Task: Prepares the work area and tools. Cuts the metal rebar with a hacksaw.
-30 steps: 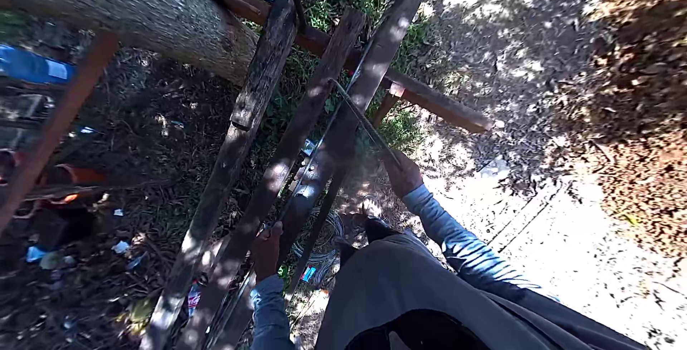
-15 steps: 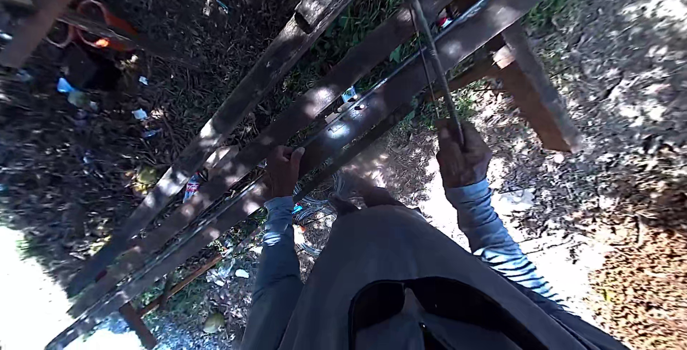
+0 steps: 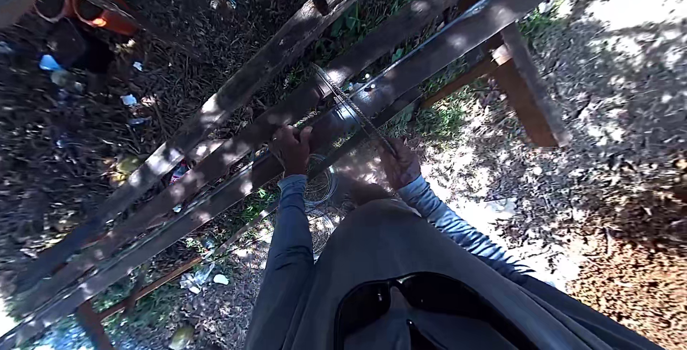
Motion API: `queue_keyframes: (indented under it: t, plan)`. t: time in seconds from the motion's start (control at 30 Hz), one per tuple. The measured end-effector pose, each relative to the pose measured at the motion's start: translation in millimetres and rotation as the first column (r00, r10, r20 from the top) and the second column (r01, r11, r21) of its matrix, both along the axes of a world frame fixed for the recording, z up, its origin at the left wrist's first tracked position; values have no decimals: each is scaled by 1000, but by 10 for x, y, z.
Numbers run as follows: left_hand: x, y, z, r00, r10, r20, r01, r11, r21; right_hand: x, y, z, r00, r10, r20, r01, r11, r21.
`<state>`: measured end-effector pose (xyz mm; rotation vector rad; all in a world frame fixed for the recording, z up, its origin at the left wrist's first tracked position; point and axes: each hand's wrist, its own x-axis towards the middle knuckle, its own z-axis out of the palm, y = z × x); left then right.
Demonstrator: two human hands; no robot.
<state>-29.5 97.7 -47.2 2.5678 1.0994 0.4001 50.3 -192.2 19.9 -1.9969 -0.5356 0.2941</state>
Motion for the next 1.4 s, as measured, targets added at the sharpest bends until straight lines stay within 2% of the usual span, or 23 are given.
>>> queue_keyframes:
  t: [0.2,0.43,0.53,0.67,0.9,1.0,1.17,1.4]
  plan:
    - [-28,-28,26,1000,-2,-8,2,999,49,-169,15,52,999,-39,7,39,998,-54]
    - [-27,-60,31,1000,0,9,0,997,72,-251,-24,-190,991,-131,3,131,984,-123]
    - [-71,-60,10,1000,-12,2,12,996,93,-249,1,-148,987,-141,-71,125,973,-195]
    - [-4,-38,-32,1000,-6,-29,9,995,98,-170,38,98,951,-223,-213,139,927,-349]
    - [48,-75,126,999,12,-45,-6,991,133,48,-46,136,933,-232,-274,130,929,-346]
    - [71,-108,121,999,9,-47,-2,990,142,93,-144,160,921,-192,-339,94,954,-285]
    - [55,-120,185,996,-13,-83,23,993,119,50,-263,-112,928,-63,-367,53,998,-36]
    - [72,-123,173,997,11,-71,-5,997,83,-18,-324,-328,973,-9,-232,45,987,152]
